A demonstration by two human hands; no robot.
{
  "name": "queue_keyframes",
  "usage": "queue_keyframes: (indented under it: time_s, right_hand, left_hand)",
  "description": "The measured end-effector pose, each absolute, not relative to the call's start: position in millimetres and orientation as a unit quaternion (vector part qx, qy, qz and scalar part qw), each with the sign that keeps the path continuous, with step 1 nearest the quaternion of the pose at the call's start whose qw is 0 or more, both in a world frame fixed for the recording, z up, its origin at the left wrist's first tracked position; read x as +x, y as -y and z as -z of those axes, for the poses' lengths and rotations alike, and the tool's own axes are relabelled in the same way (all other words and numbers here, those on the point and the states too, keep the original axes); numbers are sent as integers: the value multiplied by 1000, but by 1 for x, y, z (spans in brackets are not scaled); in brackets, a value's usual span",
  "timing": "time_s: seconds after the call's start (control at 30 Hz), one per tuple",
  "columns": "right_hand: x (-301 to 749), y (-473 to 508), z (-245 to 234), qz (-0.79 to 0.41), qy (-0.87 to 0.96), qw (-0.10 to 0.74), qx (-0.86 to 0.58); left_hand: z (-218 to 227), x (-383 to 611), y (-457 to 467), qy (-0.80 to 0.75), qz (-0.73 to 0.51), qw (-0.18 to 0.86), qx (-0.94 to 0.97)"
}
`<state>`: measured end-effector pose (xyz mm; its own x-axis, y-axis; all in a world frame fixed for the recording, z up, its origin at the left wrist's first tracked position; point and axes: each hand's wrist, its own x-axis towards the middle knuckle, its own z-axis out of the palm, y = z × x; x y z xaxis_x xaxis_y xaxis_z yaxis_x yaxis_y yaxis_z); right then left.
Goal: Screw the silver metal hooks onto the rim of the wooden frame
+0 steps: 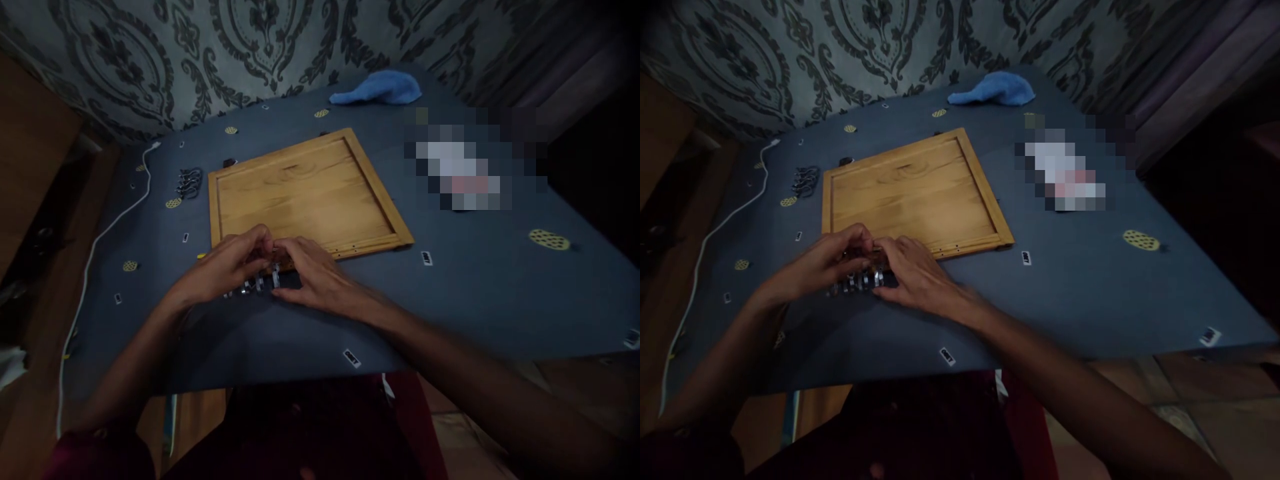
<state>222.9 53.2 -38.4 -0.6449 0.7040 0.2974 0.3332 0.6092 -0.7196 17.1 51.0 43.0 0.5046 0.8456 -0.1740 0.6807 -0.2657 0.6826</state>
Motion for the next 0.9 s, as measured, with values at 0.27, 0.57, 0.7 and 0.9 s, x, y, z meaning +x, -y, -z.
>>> queue_keyframes:
  time_s: [0.27,0.57,0.7,0.9]
  right_hand:
    - [222,-53,37,-322,850,282,-309]
    - [222,-53,34,-327,847,286,-308]
    - [222,-53,36,-332,841,300,-304]
    - [222,-53,38,-336,836,315,-298]
  left_hand:
    - [-44,20,-48,-502,-109,336,789]
    - [-43,24,-46,-502,-97,330,793]
    - [-41,24,-46,-494,-99,313,805]
    - [-42,25,-49,-492,-84,320,805]
